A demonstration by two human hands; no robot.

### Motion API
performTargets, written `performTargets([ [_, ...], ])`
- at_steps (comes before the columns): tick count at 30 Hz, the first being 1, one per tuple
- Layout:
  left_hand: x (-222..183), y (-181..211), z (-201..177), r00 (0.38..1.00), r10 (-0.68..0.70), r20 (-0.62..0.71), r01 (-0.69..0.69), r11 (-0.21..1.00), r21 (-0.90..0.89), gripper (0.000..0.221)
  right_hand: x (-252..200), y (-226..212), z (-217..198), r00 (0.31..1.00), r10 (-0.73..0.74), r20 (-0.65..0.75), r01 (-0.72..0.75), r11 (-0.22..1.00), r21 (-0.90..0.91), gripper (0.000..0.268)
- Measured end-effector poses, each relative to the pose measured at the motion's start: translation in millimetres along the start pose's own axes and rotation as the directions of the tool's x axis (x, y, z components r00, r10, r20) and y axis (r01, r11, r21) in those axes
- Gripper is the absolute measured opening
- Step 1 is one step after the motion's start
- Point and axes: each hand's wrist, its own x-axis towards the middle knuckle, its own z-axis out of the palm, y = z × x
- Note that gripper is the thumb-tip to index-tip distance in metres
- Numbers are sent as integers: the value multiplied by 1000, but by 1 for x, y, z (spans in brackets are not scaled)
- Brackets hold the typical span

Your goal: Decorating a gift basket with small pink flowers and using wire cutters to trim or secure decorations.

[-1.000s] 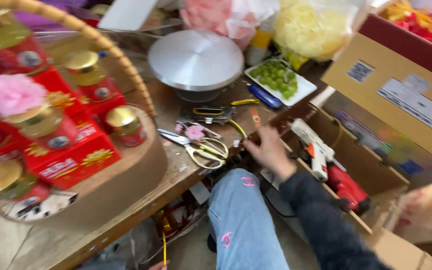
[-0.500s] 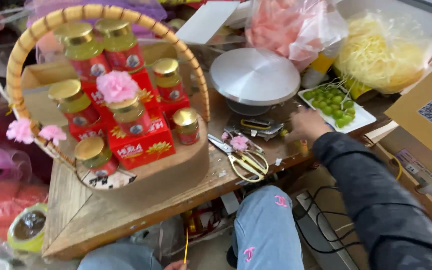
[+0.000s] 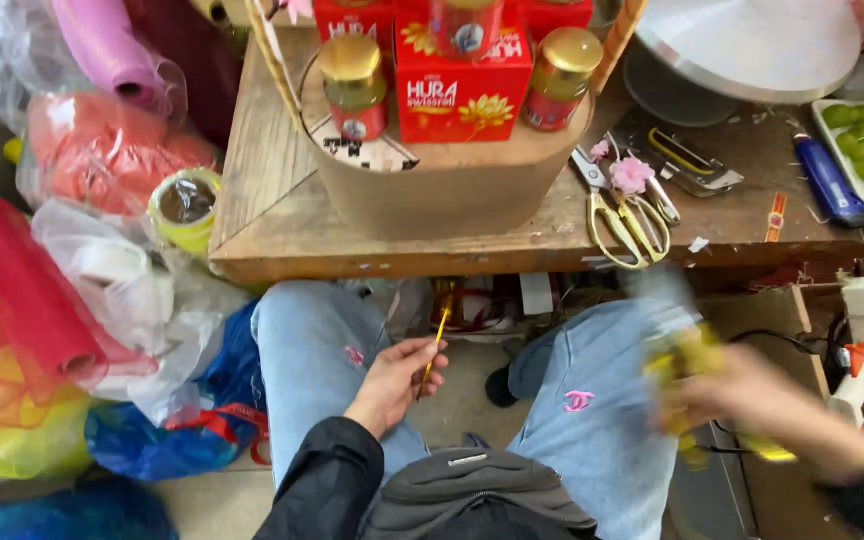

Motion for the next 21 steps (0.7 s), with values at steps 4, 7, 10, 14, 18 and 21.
performTargets([
  [4,0,-3,-5,1000,-5,-11,5,999,-33,25,4,-5,99,855,-42,517,318,830,-458,27],
  [7,-1,-3,-9,1000,26,-13,-27,998,-55,26,17,-25,143,815,-67,575,452,696,-558,42],
  [10,-4,0,-9,1000,29,-9,-29,998,-56,25,32,-40,162,803,-32,595,491,602,-630,43],
  [14,-4,-1,-8,1000,27,-4,-27,998,-64,24,61,-16,169,778,-12,628,514,587,-626,67],
  [18,-5,-1,-6,1000,25,5,-25,999,-32,24,35,-32,177,790,-24,612,503,596,-626,39],
  [21,-4,-1,-6,999,33,3,-33,999,-17,24,21,-43,178,762,-9,648,505,635,-585,23],
])
